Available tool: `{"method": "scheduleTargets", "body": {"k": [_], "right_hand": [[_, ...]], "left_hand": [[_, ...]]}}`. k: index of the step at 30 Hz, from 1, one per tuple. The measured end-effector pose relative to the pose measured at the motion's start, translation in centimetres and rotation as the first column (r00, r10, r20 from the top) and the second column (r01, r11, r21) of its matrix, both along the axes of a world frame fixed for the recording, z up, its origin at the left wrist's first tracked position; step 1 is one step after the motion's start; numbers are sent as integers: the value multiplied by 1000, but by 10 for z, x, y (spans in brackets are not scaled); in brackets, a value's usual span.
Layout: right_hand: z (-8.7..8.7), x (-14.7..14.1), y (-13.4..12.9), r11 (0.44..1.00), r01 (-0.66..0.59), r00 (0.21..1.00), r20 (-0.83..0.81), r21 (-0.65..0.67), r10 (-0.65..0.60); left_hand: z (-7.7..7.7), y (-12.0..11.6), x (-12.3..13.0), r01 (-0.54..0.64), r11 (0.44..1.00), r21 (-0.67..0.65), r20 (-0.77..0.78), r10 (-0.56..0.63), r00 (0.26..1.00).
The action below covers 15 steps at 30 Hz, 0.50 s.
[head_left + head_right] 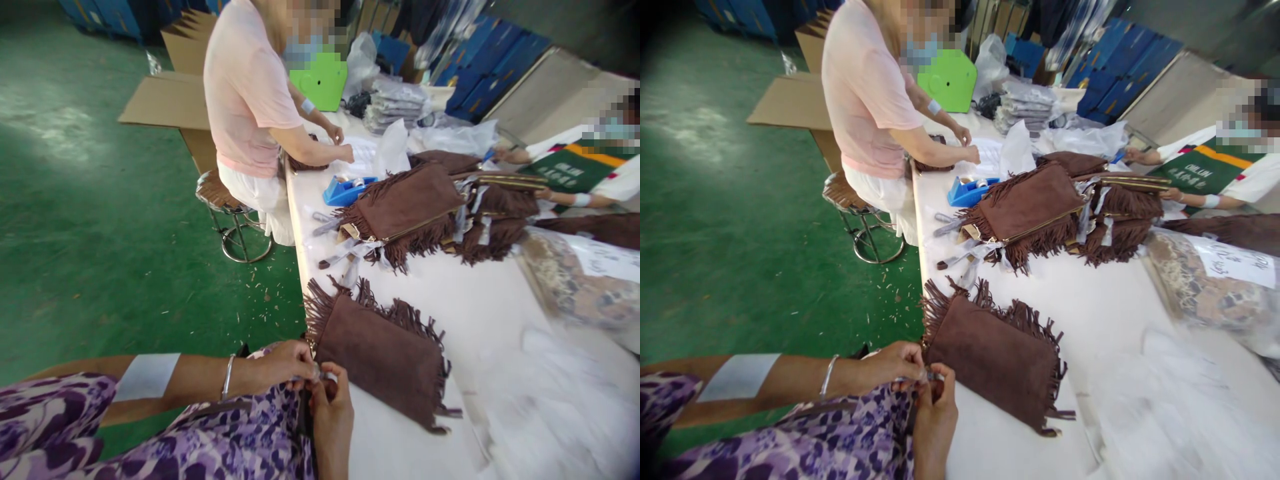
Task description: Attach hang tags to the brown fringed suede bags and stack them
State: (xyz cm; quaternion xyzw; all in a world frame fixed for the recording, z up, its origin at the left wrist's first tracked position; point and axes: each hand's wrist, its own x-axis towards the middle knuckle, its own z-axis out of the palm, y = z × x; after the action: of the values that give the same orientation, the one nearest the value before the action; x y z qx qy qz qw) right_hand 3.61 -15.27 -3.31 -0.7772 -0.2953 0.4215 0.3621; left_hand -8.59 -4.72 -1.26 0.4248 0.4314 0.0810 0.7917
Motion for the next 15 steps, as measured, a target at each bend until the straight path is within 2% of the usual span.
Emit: {"method": "scheduleTargets", "body": {"k": [4,10,15], "right_hand": [[-6,-2,-1,998,65,996,-58,5,-64],[-6,-19,-8,975,221,973,-75,2,-221],[-1,-21,-9,977,204,979,-11,-65,-205]], "left_hand": [[-7,-7,3,-72,996,45,-41,74,996],[-13,-16,7,-232,961,-149,-87,221,971],[-12,-18,8,-295,930,-221,-148,267,952]]}}
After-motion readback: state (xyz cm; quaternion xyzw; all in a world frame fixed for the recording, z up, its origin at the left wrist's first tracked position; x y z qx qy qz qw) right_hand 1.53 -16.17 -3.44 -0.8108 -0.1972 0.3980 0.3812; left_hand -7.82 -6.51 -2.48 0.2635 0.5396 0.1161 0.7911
